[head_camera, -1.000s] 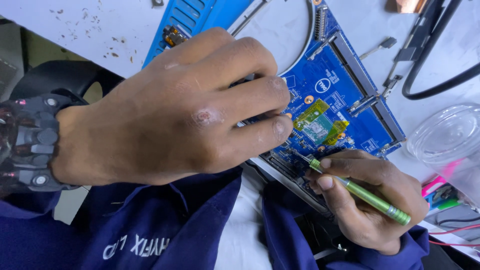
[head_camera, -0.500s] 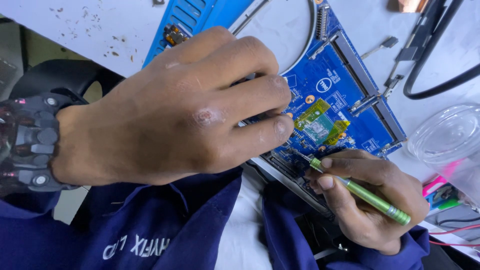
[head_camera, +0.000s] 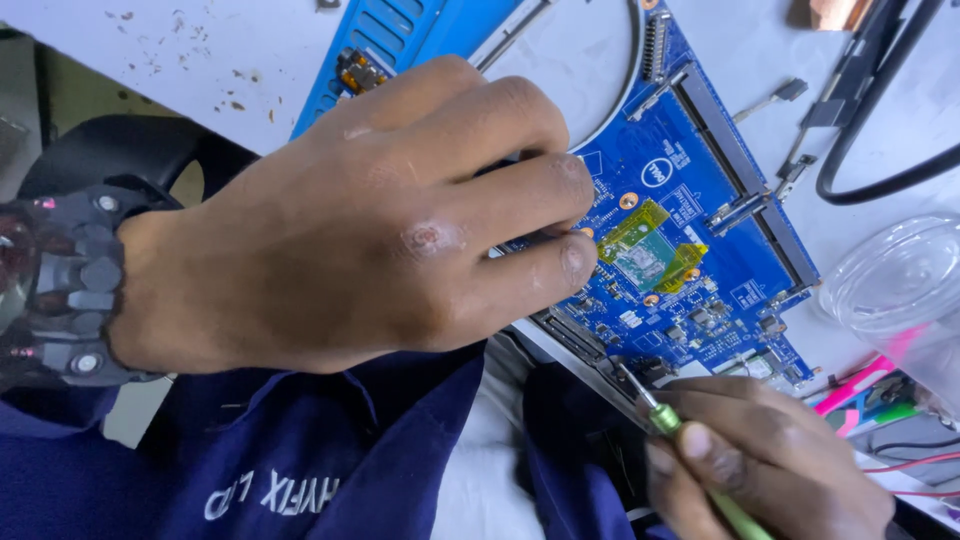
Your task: Cleaning and inspecting a laptop motherboard using a brush, cleaning solution, and a spudger
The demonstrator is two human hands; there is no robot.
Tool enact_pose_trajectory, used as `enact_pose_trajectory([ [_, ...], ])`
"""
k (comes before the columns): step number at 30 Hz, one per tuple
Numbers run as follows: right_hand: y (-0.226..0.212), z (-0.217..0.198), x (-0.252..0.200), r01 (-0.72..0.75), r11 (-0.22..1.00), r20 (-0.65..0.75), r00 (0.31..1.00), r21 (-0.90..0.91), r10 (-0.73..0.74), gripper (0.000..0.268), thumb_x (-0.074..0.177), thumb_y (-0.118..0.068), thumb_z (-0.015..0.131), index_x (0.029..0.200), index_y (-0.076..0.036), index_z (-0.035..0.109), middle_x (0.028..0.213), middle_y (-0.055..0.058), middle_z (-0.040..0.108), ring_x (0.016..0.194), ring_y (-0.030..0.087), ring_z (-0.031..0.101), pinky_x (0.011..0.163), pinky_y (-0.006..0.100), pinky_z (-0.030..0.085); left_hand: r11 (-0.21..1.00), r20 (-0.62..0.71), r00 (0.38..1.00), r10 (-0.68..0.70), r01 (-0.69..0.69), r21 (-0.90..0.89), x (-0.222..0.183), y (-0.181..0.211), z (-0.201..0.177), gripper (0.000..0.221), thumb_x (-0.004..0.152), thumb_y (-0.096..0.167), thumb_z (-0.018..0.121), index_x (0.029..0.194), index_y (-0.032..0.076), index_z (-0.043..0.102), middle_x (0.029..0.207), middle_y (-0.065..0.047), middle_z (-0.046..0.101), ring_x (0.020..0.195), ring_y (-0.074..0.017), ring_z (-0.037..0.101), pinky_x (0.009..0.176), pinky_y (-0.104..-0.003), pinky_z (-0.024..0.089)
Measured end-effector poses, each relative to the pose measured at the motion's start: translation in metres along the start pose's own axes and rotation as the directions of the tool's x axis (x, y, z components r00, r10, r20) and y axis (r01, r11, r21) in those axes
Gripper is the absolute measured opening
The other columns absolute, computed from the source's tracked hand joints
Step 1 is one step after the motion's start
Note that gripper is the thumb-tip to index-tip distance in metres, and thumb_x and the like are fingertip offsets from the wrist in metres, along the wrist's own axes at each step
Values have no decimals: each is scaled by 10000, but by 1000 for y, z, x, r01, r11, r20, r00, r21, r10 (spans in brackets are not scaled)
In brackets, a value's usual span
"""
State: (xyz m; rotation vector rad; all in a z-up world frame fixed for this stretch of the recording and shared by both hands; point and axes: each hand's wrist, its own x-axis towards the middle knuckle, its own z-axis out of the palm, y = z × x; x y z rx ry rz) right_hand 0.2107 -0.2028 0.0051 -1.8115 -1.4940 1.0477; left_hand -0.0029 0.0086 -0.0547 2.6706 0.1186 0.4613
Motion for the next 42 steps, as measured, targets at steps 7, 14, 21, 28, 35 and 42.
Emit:
enact_pose_trajectory([
  [7,5,30,23,223,973,-99,969,-66,-229,212,850,32,688,811,12,481,685,194,610,556,287,596,536,337,487,1000,15,1000,24,-24,7,1,1,0,93,1148,94,814,1155,130,727,1156,-48,689,1095,-257,615,766,-394,510],
  [14,13,37,25,274,961,-140,951,-31,-276,217,836,81,659,771,34,457,645,217,578,517,287,575,506,328,473,999,31,999,24,-25,40,-1,2,0,104,1150,140,790,1218,143,712,1211,-42,676,1152,-255,605,810,-417,543],
  [21,17,38,24,282,959,-154,947,-11,-280,199,837,74,645,765,42,462,642,227,569,518,307,584,503,333,468,997,57,998,19,-23,70,-2,2,0,107,1165,207,755,1246,173,694,1284,-27,662,1194,-246,597,894,-422,570],
  [28,18,40,24,287,958,-176,943,-9,-284,215,828,87,653,759,43,454,636,231,564,509,304,567,496,336,462,999,36,999,19,-20,34,-1,1,-1,107,1149,149,789,1217,150,707,1243,-42,679,1160,-252,604,833,-416,542],
  [35,19,39,22,283,959,-169,945,-18,-282,195,835,77,660,782,45,475,663,239,588,520,297,565,503,335,454,1000,41,999,10,-10,-1,-2,2,0,135,1143,179,793,1241,143,706,1267,-53,676,1186,-269,602,855,-447,555],
  [42,21,33,22,290,957,-122,950,4,-288,204,827,79,662,778,50,467,656,238,567,525,313,571,506,339,461,1000,35,999,12,-11,-9,-2,3,1,132,1136,161,812,1227,136,719,1252,-54,688,1178,-267,612,860,-442,558],
])
